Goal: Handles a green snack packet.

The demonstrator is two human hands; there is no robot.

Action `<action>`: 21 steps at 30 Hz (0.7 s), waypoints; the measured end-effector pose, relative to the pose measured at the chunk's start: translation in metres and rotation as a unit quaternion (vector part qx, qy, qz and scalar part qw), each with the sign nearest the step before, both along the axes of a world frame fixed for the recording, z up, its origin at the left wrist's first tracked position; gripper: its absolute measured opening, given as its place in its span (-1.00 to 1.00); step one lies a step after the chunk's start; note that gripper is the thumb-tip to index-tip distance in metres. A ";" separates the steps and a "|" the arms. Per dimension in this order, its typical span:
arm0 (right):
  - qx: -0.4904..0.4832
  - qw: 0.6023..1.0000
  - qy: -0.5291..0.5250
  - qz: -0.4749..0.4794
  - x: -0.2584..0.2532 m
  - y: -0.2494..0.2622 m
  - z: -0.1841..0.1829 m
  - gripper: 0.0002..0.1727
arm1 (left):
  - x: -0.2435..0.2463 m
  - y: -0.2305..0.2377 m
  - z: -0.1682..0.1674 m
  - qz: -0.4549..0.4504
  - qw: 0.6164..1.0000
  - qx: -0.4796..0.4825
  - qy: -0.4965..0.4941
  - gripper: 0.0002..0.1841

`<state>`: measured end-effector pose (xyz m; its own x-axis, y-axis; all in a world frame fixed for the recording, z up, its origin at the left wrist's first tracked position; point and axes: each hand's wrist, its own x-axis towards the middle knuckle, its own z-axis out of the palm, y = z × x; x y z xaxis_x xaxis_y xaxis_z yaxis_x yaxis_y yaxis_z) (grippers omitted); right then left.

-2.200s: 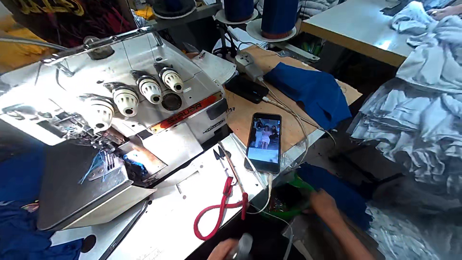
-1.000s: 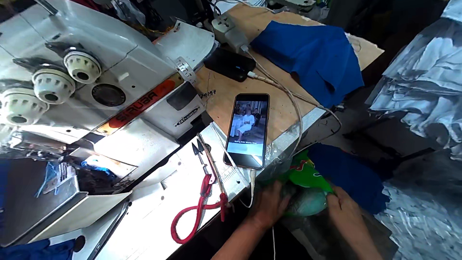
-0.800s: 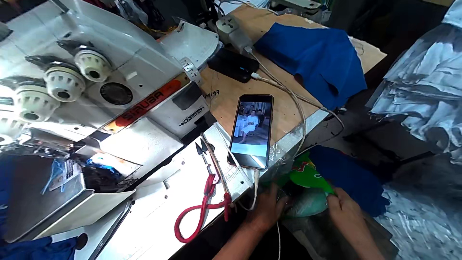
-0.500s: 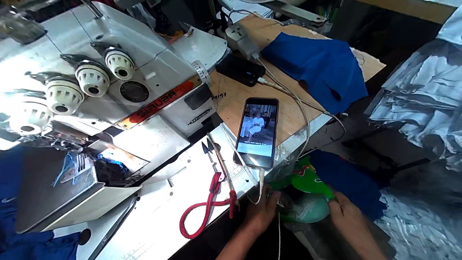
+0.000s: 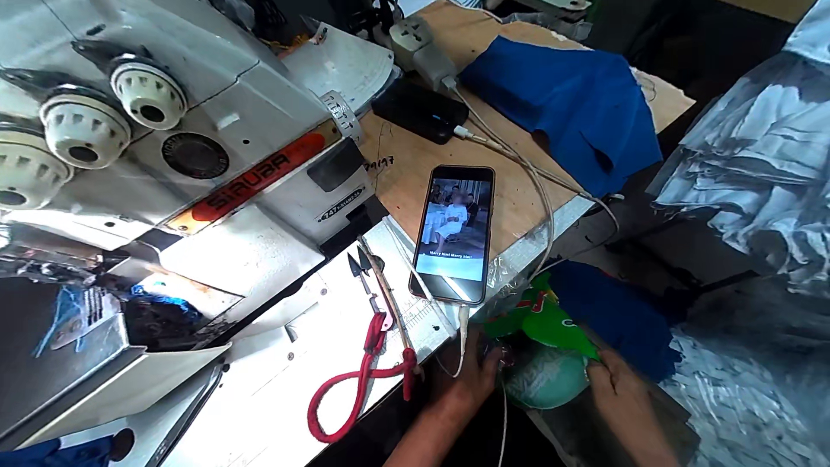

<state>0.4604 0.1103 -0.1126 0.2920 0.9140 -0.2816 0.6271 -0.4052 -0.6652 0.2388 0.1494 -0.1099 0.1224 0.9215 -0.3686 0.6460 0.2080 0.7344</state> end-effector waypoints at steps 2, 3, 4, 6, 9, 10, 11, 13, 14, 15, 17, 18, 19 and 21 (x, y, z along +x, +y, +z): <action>-0.002 1.000 -0.003 0.003 0.001 0.004 0.000 -0.55 | -0.001 0.003 0.003 0.034 0.998 -0.045 -0.036 -0.51; -0.006 1.000 -0.003 0.006 0.002 0.004 0.000 -0.55 | -0.002 0.002 0.003 0.042 0.998 -0.043 -0.033 -0.50; -0.009 1.000 -0.004 0.009 0.002 0.003 -0.002 -0.56 | -0.004 0.001 0.000 0.041 0.998 -0.035 -0.023 -0.50; -0.008 1.000 0.000 0.010 0.002 0.004 -0.003 -0.55 | -0.007 0.001 -0.002 0.056 0.993 -0.063 -0.080 -0.54; 0.001 1.000 0.002 0.003 0.001 0.001 -0.004 -0.54 | -0.012 -0.001 -0.007 0.085 0.961 -0.138 -0.225 -0.62; 0.004 1.000 0.003 0.000 0.001 0.000 -0.004 -0.53 | -0.013 -0.001 -0.007 0.088 0.951 -0.151 -0.255 -0.63; 0.005 1.000 0.004 -0.004 0.001 -0.001 -0.004 -0.54 | -0.014 -0.001 -0.007 0.093 0.943 -0.160 -0.278 -0.64; 0.002 1.000 0.001 -0.007 0.000 -0.002 -0.002 -0.60 | -0.017 -0.003 -0.008 0.110 0.933 -0.165 -0.302 -0.65; -0.002 1.000 -0.002 -0.007 -0.001 -0.004 0.000 -0.61 | -0.018 -0.004 -0.009 0.114 0.929 -0.166 -0.310 -0.64; -0.001 1.000 -0.005 -0.009 -0.002 -0.005 0.001 -0.62 | -0.018 -0.004 -0.009 0.117 0.926 -0.167 -0.318 -0.64; 0.006 1.000 -0.013 -0.015 -0.003 -0.008 0.001 -0.63 | -0.019 -0.006 -0.009 0.118 0.922 -0.165 -0.331 -0.65; 0.012 1.000 -0.017 -0.023 -0.004 -0.009 0.000 -0.65 | -0.020 -0.006 -0.009 0.116 0.921 -0.164 -0.335 -0.65; 0.018 0.999 -0.021 -0.032 -0.004 -0.011 -0.001 -0.67 | -0.020 -0.007 -0.009 0.113 0.921 -0.163 -0.335 -0.66; 0.038 0.997 -0.037 -0.048 -0.006 -0.015 -0.003 -0.71 | -0.020 -0.007 -0.009 0.105 0.923 -0.162 -0.333 -0.67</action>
<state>0.4546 0.0952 -0.1157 0.3971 0.8987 -0.1865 0.6366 -0.4160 -0.6493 0.2187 0.1421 -0.1192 0.2514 0.8058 -0.5361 -0.0058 0.5552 0.8317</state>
